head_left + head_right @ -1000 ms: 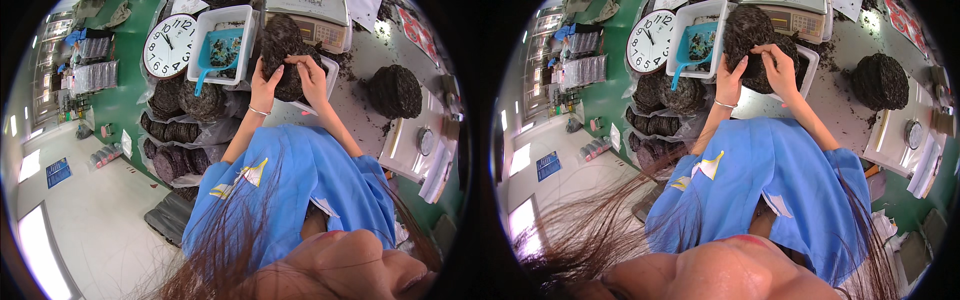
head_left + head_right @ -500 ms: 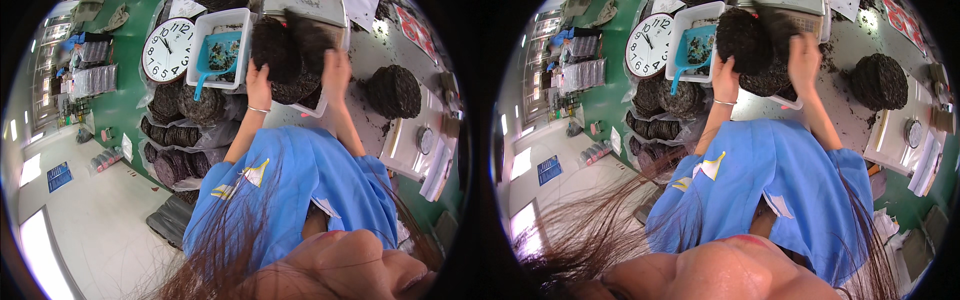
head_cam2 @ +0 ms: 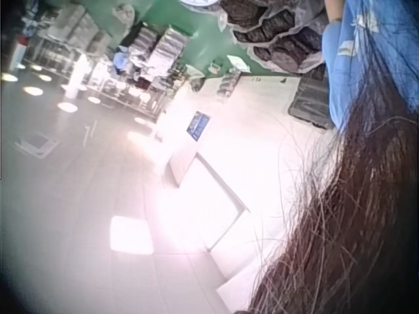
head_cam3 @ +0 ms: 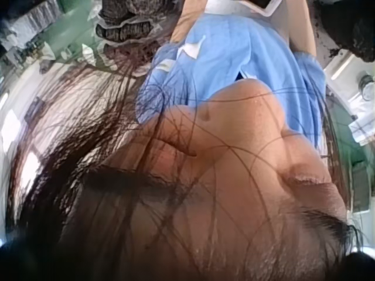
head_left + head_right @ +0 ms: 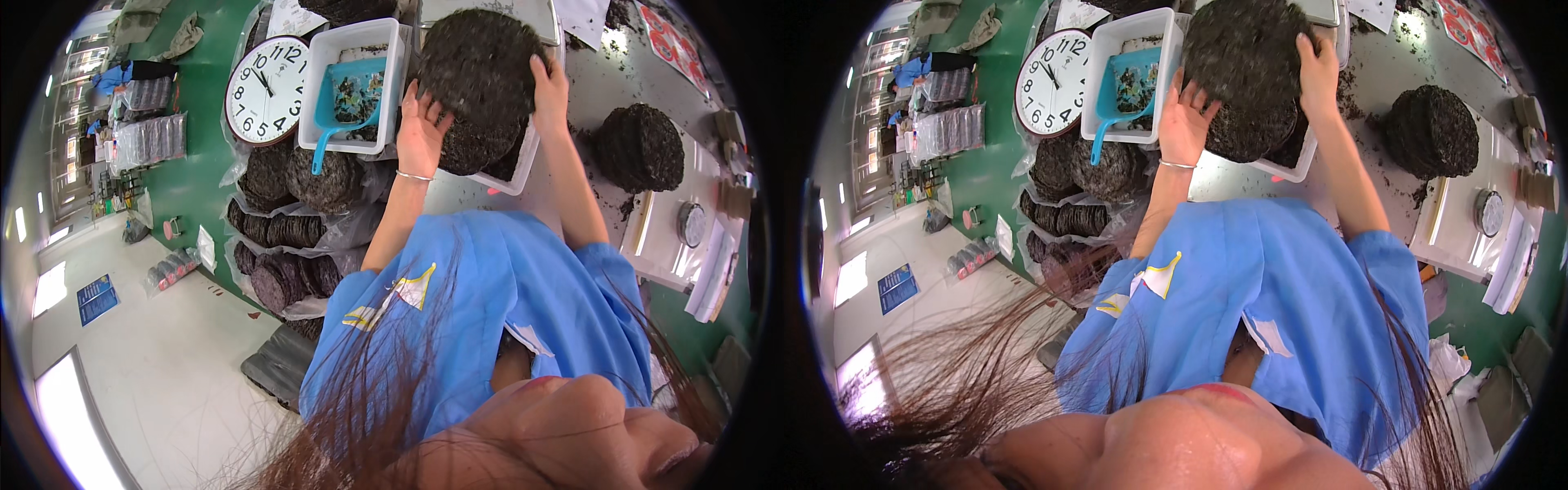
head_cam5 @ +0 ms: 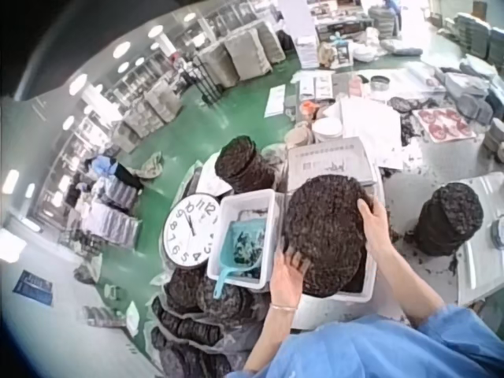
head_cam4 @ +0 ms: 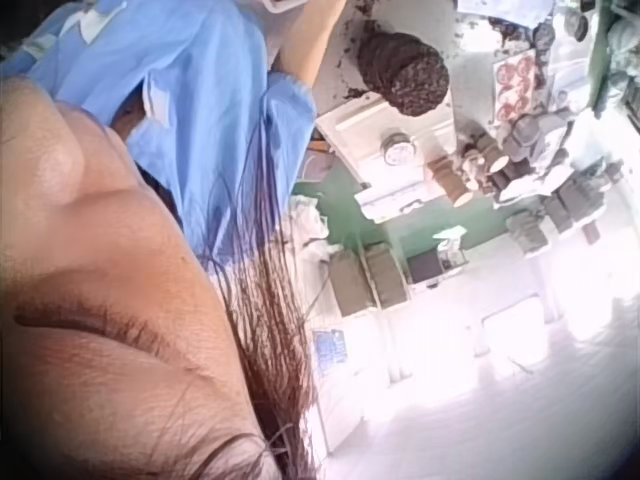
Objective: The person repeatedly picks up dark compressed discs from a pile, places them on a digital scale, and then moves them to a white container. The process is repeated for multiple discs.
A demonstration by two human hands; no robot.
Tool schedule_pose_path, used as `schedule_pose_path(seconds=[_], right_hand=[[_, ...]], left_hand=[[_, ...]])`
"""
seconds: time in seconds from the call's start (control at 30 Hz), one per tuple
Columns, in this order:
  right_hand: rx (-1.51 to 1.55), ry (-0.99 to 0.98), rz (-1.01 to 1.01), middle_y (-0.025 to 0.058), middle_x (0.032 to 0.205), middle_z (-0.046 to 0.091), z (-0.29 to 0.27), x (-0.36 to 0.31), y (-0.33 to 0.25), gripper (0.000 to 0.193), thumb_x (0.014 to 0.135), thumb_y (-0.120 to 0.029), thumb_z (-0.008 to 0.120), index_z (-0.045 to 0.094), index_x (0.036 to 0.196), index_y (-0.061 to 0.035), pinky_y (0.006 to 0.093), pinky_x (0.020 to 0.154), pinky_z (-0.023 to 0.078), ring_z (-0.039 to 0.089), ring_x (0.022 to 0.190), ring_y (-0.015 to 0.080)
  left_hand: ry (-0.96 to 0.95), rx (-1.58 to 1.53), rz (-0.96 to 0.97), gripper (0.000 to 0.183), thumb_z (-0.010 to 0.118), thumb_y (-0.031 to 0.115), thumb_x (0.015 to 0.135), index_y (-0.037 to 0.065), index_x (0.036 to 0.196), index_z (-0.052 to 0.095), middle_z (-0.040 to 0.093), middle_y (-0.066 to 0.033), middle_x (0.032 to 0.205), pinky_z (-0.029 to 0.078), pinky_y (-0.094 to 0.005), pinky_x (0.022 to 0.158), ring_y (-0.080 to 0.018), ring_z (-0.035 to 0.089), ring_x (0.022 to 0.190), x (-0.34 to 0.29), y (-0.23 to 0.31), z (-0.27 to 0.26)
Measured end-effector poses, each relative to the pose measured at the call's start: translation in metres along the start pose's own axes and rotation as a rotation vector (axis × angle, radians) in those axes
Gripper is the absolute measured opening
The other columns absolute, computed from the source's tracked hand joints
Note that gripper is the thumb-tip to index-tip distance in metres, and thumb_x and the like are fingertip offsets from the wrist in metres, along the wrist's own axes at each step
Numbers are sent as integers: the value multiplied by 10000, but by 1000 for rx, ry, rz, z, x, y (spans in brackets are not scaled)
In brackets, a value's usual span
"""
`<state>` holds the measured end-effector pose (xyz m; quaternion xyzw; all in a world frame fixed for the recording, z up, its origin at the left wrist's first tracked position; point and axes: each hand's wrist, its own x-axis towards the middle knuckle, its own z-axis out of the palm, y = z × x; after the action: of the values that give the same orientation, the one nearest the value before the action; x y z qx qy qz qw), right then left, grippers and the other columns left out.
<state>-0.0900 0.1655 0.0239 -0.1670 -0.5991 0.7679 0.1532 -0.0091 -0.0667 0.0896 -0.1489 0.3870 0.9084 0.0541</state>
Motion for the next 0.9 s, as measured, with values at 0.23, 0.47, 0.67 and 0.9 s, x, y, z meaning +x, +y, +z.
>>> schedule_pose_path(seconds=[0.23, 0.47, 0.67, 0.9], right_hand=[[-366, 290, -231, 128, 1076, 629, -52, 149, 34, 458, 965, -316, 664, 591, 1203, 69, 355, 906, 480, 595, 1025, 221], [-667, 65, -362, 183, 1152, 607, -58, 26, 36, 282, 963, -185, 626, 623, 1166, 11, 397, 974, 449, 581, 1064, 342], [-703, -161, -373, 162, 1232, 585, -49, -95, 37, 238, 956, -95, 604, 611, 1182, -21, 392, 1027, 428, 555, 1189, 341], [-628, -290, -588, 144, 1371, 545, 5, -135, -19, 421, 892, -86, 696, 569, 1290, -28, 436, 1070, 398, 491, 1290, 349]], left_hand=[[-494, 1711, 680, 859, 916, 365, 631, 91, 1358, 549, 440, -198, 1460, 288, -549, 1170, -420, 378, 1402, -7, -59, -45], [-582, 1853, 654, 557, 770, 269, 829, 193, 1351, 589, 503, -99, 1451, 342, -574, 1139, -323, 408, 1414, 5, -78, -75], [-659, 1845, 674, 425, 648, 246, 955, 107, 1350, 574, 499, -120, 1479, 358, -575, 1123, -325, 443, 1394, 15, -66, -77], [139, 1092, 497, 289, 436, 213, 1085, 33, 1269, 569, 635, -103, 1033, 492, -337, 750, -216, 603, 868, 8, 21, -42]])
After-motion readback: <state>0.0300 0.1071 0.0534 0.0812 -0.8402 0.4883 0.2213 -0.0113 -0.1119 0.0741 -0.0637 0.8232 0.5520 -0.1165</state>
